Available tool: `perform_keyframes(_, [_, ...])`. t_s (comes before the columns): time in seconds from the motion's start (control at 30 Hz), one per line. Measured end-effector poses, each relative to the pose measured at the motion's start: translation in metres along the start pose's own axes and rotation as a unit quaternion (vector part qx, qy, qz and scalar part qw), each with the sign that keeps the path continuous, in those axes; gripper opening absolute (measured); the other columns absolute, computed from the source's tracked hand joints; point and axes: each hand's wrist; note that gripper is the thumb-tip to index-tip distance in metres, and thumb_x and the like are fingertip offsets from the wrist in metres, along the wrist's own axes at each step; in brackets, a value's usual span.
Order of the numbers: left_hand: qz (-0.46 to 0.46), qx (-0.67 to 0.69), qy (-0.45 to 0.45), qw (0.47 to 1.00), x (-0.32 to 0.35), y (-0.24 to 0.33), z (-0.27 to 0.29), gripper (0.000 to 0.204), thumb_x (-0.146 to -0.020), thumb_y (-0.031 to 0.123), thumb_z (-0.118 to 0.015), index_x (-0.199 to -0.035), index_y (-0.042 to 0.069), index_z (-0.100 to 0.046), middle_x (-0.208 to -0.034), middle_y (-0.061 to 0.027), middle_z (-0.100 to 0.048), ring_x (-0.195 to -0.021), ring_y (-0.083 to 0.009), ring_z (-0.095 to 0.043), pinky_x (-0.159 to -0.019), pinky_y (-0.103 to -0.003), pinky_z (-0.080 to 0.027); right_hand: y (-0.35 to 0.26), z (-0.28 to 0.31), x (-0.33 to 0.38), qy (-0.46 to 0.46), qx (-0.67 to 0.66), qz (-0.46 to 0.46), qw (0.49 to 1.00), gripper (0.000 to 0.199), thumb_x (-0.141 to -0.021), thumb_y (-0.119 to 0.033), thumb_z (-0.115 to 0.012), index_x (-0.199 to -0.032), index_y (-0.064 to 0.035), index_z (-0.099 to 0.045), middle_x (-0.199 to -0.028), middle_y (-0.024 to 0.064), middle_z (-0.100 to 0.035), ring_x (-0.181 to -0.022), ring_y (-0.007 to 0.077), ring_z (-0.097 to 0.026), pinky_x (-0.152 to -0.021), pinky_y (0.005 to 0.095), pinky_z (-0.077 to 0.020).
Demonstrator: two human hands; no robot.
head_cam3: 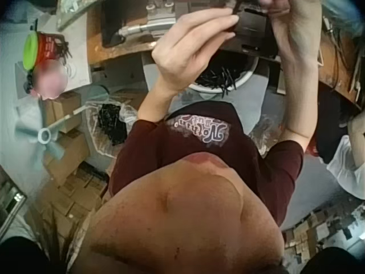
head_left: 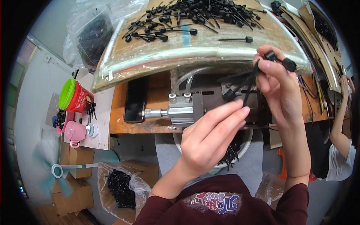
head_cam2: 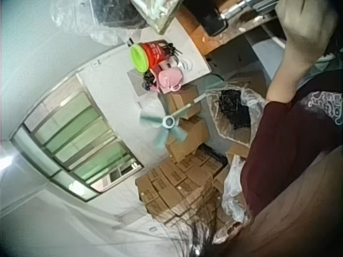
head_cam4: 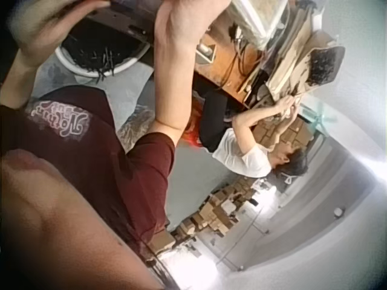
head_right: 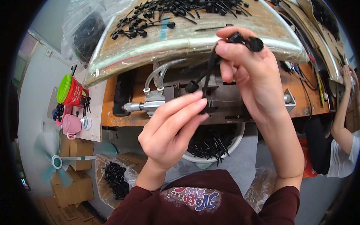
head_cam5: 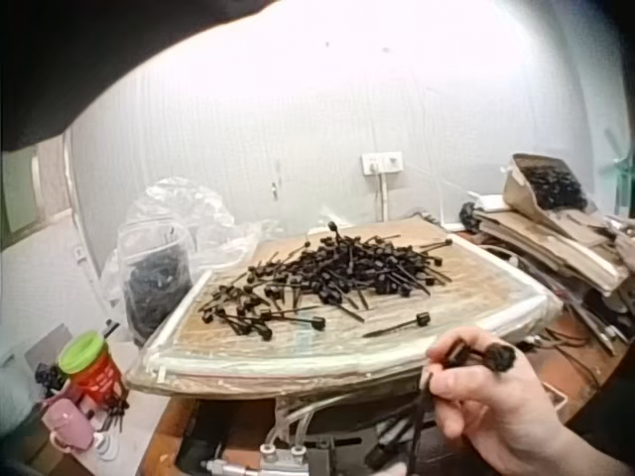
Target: The recorder is seen assembling small black electronic components using a specialized pneumatic machine and placing finished items into a container.
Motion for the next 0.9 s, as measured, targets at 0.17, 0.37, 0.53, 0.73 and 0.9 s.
perform_keyframes(0.17, [0.001,0.024,-0.091,0.996,0.017,0.018,0.012,0.041,-0.066,0.004,-0.084,-0.105,0.003,-0.072,-0.102,-0.0091,-0.069,-0.085,-0.0229,-0.069,-0.072,-0.032,-0.055,0.005,0.016,0.031,0.08,0.02,0.001,0.997,0.041,-0.087,-0.013,-0.067,-0.124,0.0034,-0.057,-0.097,0.0079,-0.068,-0.063,0.0092,-0.059,-0.056,0.0215,-0.0474])
perform_keyframes(0.37, [0.057,-0.055,-0.159,0.984,0.046,0.01,-0.003,0.036,-0.067,0.005,-0.081,-0.102,0.001,-0.072,-0.117,-0.014,-0.066,-0.091,-0.027,-0.067,-0.075,-0.033,-0.055,0.006,0.04,0.059,0.126,-0.017,0.038,0.991,0.039,-0.092,-0.011,-0.059,-0.126,0.0061,-0.051,-0.1,0.0117,-0.067,-0.063,0.0105,-0.057,-0.059,0.0204,-0.0462])
perform_keyframes(0.53, [0.046,-0.143,-0.196,0.969,0.058,-0.007,-0.021,0.027,-0.072,0.009,-0.077,-0.097,0.001,-0.07,-0.123,-0.0154,-0.065,-0.083,-0.0228,-0.067,-0.072,-0.031,-0.055,0.015,0.056,0.075,0.13,-0.096,0.032,0.986,0.037,-0.095,-0.009,-0.053,-0.128,0.0066,-0.047,-0.105,0.0139,-0.062,-0.062,0.0098,-0.056,-0.057,0.0187,-0.0447])
perform_keyframes(0.73, [0.042,-0.181,-0.225,0.956,0.046,-0.008,-0.022,0.025,-0.072,0.009,-0.077,-0.095,0.002,-0.071,-0.123,-0.012,-0.066,-0.068,-0.0174,-0.065,-0.064,-0.028,-0.052,0.017,0.057,0.085,0.123,-0.159,0.026,0.979,0.034,-0.097,-0.009,-0.048,-0.128,0.0051,-0.045,-0.104,0.0138,-0.056,-0.056,0.0094,-0.052,-0.052,0.0212,-0.0412])
perform_keyframes(0.9, [0.06,-0.2,-0.248,0.946,0.044,-0.003,-0.022,0.026,-0.071,0.009,-0.078,-0.095,0.003,-0.071,-0.123,-0.0107,-0.067,-0.063,-0.0167,-0.063,-0.059,-0.027,-0.05,0.022,0.061,0.092,0.121,-0.202,0.011,0.972,0.033,-0.097,-0.009,-0.048,-0.127,0.0039,-0.043,-0.102,0.0138,-0.056,-0.053,0.009,-0.051,-0.05,0.0208,-0.0397])
Point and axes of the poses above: each hand's wrist, its own x-axis away from the middle knuckle, its own z-axis out of the back of the hand, y = z × x
